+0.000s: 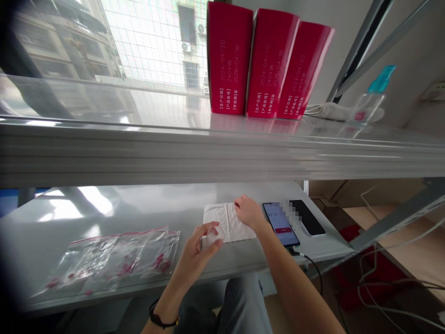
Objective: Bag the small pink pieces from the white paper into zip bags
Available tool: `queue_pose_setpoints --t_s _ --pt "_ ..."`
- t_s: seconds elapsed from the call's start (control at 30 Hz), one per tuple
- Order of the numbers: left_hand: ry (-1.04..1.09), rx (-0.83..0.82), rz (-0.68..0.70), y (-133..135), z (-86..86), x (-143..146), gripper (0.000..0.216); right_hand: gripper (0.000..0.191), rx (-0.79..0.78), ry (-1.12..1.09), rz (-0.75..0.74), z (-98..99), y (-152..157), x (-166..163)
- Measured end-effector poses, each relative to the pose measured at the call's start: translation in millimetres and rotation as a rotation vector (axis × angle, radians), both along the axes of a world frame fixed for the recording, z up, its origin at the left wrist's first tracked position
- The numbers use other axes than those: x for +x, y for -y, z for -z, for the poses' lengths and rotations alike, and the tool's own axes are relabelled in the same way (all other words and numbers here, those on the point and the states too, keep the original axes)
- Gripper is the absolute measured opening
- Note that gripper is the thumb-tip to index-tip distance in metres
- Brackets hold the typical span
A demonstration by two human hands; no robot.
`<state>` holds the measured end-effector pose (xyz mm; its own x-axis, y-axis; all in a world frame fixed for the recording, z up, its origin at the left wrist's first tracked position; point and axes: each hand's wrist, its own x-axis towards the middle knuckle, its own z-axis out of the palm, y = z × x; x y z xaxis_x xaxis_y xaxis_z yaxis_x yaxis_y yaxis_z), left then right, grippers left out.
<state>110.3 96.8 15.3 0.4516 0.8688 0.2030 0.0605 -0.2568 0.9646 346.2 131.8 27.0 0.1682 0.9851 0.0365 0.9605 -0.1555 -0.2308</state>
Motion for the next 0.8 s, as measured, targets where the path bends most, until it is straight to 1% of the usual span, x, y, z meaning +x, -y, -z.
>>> queue_pose_setpoints --t_s 0.13,0.33,0.53,0.8 --pt "-0.008 0.003 0.002 1.8 -2.9 0.8 0.039 0.024 -0.006 0.004 -0.032 0.4 -3.8 3.7" --pt "0.007 0.015 -0.007 3.1 -7.0 2.0 0.033 0.018 0.005 -0.031 -0.074 -5.2 -5.9 10.4" --pt "-0.001 0.000 -0.017 4.7 -5.8 1.5 0.033 0.014 0.015 -0.072 -0.094 -5.5 -6.6 14.9" --pt "0.017 -0.006 -0.016 3.6 -4.5 1.8 0.034 0.015 0.045 -0.093 -0.157 -6.7 1.5 13.9"
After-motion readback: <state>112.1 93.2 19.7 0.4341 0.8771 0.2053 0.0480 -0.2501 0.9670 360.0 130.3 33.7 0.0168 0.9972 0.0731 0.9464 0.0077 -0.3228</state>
